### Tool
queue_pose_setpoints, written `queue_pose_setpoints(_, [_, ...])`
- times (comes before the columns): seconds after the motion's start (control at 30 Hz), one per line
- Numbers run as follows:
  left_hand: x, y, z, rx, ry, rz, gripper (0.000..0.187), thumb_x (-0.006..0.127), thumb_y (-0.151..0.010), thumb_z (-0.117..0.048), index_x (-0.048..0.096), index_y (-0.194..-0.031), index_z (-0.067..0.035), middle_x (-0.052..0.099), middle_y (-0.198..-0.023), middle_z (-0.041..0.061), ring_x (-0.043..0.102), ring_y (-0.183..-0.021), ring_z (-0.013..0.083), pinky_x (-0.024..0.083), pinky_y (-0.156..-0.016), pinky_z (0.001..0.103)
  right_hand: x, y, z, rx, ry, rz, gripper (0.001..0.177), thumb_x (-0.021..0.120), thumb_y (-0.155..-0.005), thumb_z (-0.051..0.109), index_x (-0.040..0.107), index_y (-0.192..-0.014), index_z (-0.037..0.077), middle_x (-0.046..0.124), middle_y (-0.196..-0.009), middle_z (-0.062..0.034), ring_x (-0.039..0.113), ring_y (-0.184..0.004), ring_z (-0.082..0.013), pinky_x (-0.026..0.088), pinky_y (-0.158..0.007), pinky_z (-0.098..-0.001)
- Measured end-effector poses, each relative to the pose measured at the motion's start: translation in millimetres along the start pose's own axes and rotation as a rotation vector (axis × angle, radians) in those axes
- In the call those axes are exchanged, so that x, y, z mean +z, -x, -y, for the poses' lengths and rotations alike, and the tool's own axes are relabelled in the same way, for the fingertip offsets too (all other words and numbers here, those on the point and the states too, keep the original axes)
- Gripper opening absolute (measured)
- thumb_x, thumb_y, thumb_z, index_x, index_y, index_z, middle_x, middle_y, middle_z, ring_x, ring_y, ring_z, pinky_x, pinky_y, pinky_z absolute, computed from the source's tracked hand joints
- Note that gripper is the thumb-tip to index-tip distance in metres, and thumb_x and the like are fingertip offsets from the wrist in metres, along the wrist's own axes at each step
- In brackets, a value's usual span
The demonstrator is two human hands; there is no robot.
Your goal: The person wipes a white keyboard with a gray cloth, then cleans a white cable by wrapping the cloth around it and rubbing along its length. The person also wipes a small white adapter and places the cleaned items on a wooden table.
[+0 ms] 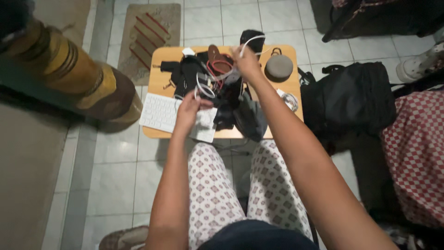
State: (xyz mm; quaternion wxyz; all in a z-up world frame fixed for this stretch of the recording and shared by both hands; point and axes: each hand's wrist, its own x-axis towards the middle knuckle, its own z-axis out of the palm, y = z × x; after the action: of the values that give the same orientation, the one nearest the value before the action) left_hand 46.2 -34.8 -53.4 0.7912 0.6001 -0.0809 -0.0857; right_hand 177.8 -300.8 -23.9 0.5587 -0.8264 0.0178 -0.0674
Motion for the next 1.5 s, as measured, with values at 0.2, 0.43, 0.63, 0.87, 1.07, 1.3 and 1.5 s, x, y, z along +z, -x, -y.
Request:
queue_pose_setpoints(0.2, [-7.7, -4.9, 48.7, -0.115, 0.004, -0.074, 0.033, 0.049, -0.11, -0.024, 0.057, -0.112, 0.008, 0.073, -0.09, 0.021, 0.074, -0.08, 0.0271, 0.061, -0.078, 0.037, 28.2, -36.0, -35.3, -0.147, 0.457, 0.313, 0.084, 0.077, -0.087, 0.063, 0.056, -0.127, -0.007, 0.067, -0.112, -0.0302, 0.066, -0.105, -0.0425, 0.052, -0.087, -0.0474])
queue_pose_setpoints(0.43, [-13.4, -9.2, 55.5, -0.169, -0.054, -0.188, 0.035, 0.047, -0.108, -0.024, 0.06, -0.123, 0.006, 0.073, -0.091, 0.017, 0.074, -0.079, 0.0222, 0.06, -0.077, 0.031, -20.9, 14.4, 21.1, -0.256, 0.544, 0.104, 0.086, 0.085, -0.079, 0.065, 0.06, -0.127, -0.002, 0.063, -0.123, -0.0273, 0.06, -0.113, -0.0444, 0.047, -0.092, -0.0478])
queue_pose_setpoints(0.63, [6.4, 4.3, 26.5, -0.081, -0.341, -0.225, 0.028, 0.054, -0.105, -0.019, 0.066, -0.12, 0.001, 0.077, -0.089, 0.013, 0.074, -0.082, 0.0181, 0.058, -0.073, 0.03, -47.9, 142.2, 18.0, 0.215, 0.405, 0.176, 0.043, 0.068, -0.097, 0.044, 0.066, -0.119, 0.007, 0.072, -0.11, -0.0204, 0.066, -0.105, -0.0315, 0.057, -0.095, -0.044])
queue_pose_setpoints(0.87, [47.9, 12.8, -16.9, -0.042, -0.85, -0.266, 0.021, 0.062, -0.101, -0.021, 0.074, -0.109, -0.006, 0.079, -0.085, 0.009, 0.074, -0.07, 0.0198, 0.054, -0.062, 0.032, 5.9, 207.7, -34.7, -0.171, 0.938, 0.043, 0.062, 0.089, -0.06, 0.04, 0.068, -0.112, 0.014, 0.047, -0.146, -0.024, 0.042, -0.136, -0.0447, 0.04, -0.095, -0.0651])
queue_pose_setpoints(1.07, [44.1, -5.2, -18.9, -0.14, -0.71, -0.254, 0.028, 0.06, -0.099, -0.023, 0.062, -0.122, -0.006, 0.079, -0.088, 0.006, 0.077, -0.068, 0.023, 0.058, -0.064, 0.037, -19.2, 185.7, -76.0, -0.221, 0.698, 0.119, 0.05, 0.082, -0.076, 0.024, 0.063, -0.119, 0.008, 0.056, -0.137, -0.0233, 0.052, -0.127, -0.0447, 0.045, -0.104, -0.0519])
queue_pose_setpoints(1.3, [63.8, -2.4, -26.0, 0.372, -1.367, -0.4, 0.048, 0.076, -0.077, -0.016, 0.062, -0.116, 0.009, 0.065, -0.111, 0.027, 0.058, -0.108, 0.0453, 0.046, -0.09, 0.051, -81.6, 177.4, -52.1, 0.132, 0.247, 0.095, 0.048, 0.062, -0.086, 0.011, 0.061, -0.134, 0.009, 0.07, -0.116, -0.0249, 0.068, -0.108, -0.0412, 0.052, -0.093, -0.0444])
queue_pose_setpoints(1.5, [122.9, 20.4, 15.7, 0.435, -1.129, -0.168, 0.027, 0.07, -0.087, -0.007, 0.067, -0.113, 0.0, 0.066, -0.112, 0.018, 0.058, -0.109, 0.0375, 0.047, -0.097, 0.048, -114.7, 201.4, -65.7, 0.417, -0.515, -0.013, 0.055, 0.058, -0.079, 0.001, 0.06, -0.134, 0.005, 0.067, -0.114, -0.0163, 0.067, -0.101, -0.0285, 0.056, -0.086, -0.0401])
